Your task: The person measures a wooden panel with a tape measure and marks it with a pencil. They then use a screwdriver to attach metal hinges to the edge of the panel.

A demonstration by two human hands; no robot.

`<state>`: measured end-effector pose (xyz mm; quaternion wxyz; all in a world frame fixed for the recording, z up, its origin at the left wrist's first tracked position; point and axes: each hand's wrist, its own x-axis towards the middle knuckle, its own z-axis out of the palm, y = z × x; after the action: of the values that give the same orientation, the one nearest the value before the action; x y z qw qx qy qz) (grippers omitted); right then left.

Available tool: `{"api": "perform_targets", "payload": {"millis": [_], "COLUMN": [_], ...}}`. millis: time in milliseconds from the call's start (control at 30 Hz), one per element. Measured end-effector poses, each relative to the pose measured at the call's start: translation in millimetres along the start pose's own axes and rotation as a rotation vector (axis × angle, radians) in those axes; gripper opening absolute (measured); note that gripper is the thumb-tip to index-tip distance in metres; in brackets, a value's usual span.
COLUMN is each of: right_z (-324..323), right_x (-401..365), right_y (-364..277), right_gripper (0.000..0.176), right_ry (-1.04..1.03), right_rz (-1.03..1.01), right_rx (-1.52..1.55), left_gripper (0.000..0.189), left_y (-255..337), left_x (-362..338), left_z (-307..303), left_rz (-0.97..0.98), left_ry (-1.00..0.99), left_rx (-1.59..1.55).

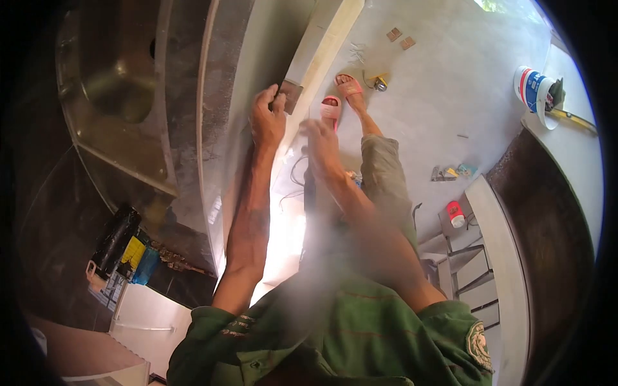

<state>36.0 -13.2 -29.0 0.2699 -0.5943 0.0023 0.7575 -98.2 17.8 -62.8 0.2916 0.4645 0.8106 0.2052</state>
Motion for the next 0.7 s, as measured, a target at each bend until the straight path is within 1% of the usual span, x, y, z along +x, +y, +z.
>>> {"api": "perform_targets", "payload": {"millis": [67, 133, 167, 267, 467, 567, 667, 700], "right_z": [1, -11, -13, -2, 8, 8, 7, 7], "right_x": [22, 50, 56, 58, 65, 68, 71, 72], "right_y": [-8, -4, -4, -7, 3, 2, 1, 1], "right_gripper": [0.025, 0.025, 0.025, 0.025, 0.025, 0.025, 0.025, 0.025], "right_ry": [0.037, -0.129, -0.214, -0.054, -0.059, -0.062, -0.077, -0.084], "right_rz": [-0.136, -0.136, -0.141, -0.124, -0.125, -0.1, -0.101, -0.092], "right_rx": [-0.048, 0.053, 0.106, 0.082, 0.131, 0.123, 0.117, 0.128], "left_gripper": [0.03, 0.026, 0.023, 0.022, 0.02, 0.02, 0.026, 0.024], "left_y": [-2, 1, 0, 0, -8, -8, -7, -7], "left_x": [13, 19, 21, 22, 19, 19, 19, 19], "left_z": [5, 2, 3, 3, 6, 7, 6, 5], "left_rz": [-0.058, -0.138, -0.145, -0.159, -0.185, -0.167, -0.143, -0.149], "left_ry": [-0.004, -0.036, -0.037, -0.082, -0.079, -0.054, -0.055, -0.059], "left_rx": [-0.058, -0.122, -0.144, -0.13, -0.163, -0.149, -0.118, -0.117]}}
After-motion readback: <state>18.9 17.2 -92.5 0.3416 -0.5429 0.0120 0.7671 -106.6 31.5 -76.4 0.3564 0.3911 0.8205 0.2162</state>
